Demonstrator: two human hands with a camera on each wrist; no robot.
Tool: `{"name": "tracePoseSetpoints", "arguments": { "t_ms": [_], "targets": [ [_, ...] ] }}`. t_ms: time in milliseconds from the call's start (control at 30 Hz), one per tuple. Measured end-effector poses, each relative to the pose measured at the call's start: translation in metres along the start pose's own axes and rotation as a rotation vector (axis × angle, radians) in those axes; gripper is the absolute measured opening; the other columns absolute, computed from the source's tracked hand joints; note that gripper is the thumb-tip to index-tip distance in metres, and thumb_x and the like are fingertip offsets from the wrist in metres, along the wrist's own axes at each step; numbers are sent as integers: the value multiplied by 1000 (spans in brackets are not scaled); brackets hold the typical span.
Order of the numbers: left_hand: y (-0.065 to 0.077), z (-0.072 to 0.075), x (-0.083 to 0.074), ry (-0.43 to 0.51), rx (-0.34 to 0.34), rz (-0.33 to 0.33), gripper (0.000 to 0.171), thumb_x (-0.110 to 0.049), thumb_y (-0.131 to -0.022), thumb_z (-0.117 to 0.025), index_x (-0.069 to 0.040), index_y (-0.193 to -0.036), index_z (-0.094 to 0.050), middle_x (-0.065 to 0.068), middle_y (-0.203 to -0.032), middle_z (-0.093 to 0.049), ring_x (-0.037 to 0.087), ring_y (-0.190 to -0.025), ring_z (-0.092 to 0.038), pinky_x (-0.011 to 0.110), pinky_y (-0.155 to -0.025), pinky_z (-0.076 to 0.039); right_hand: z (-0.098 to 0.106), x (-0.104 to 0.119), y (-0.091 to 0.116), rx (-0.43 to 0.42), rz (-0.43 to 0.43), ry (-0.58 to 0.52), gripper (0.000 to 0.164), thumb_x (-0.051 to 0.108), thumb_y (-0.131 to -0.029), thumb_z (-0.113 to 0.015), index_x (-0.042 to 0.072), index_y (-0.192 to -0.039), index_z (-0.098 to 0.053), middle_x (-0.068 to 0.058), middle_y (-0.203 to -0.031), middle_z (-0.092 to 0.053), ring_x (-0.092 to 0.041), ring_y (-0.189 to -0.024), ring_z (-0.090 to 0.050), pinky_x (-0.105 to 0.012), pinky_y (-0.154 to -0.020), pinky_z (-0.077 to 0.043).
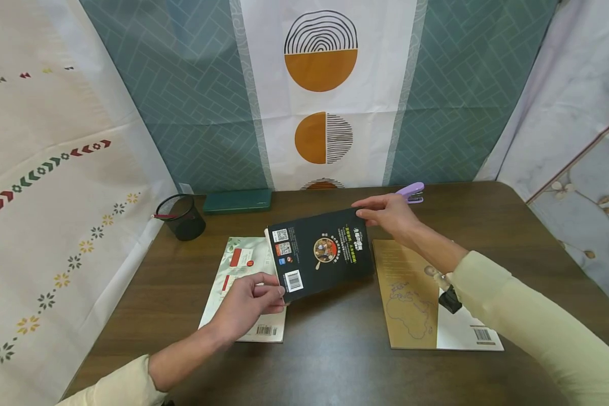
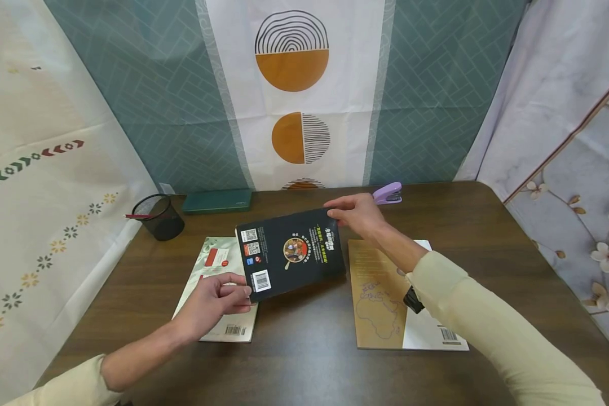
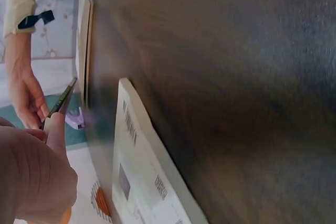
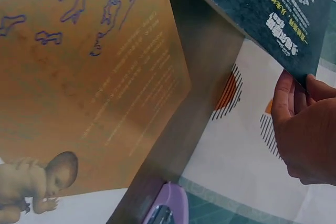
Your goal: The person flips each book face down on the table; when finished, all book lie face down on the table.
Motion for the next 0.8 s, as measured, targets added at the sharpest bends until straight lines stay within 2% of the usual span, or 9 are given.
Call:
{"name": "tracePoseSetpoints", "arguments": {
  "t_ms": [267,533,700,800],
  "targets": [
    [0,-6,10,61,58,82,33,-8,-104,-67,16,-127,-61,23,-107,-77,30,-93,-78,40,-85,-63,-8,-1,-12,-11,29,23,31,11,-100,-76,1,-130,-75,-21,-131,-71,-35,-102,-73,-50,-106,-54],
    [-4,-13,21,51,85,120,25,-8,-104,-66,14,-117,-65,21,-99,-78,25,-88,-79,38,-82,-64,-19,-4,-23,-23,72,71,29,7,-98,-78,-2,-125,-77,-20,-126,-74,-33,-107,-72,-48,-95,-60],
    [-5,-18,28,33,111,153,24,-8,-104,-67,13,-114,-68,22,-98,-78,23,-85,-79,37,-80,-64,-27,-6,-29,-36,89,128,27,6,-96,-80,-2,-122,-78,-20,-119,-76,-31,-97,-74,-51,-92,-60],
    [-6,-21,31,39,141,161,24,-8,-104,-66,14,-114,-69,24,-100,-78,22,-86,-79,36,-80,-64,-32,-8,-33,-51,93,174,26,8,-95,-81,-1,-120,-80,-20,-116,-77,-29,-89,-73,-46,-86,-62]
  ]
}}
Point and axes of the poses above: each hand's wrist, its own y-axis away from the middle knuckle, its own z-axis out of the back of the hand, x = y × z, the point moved 5 cm from there along -y, towards the middle knuckle
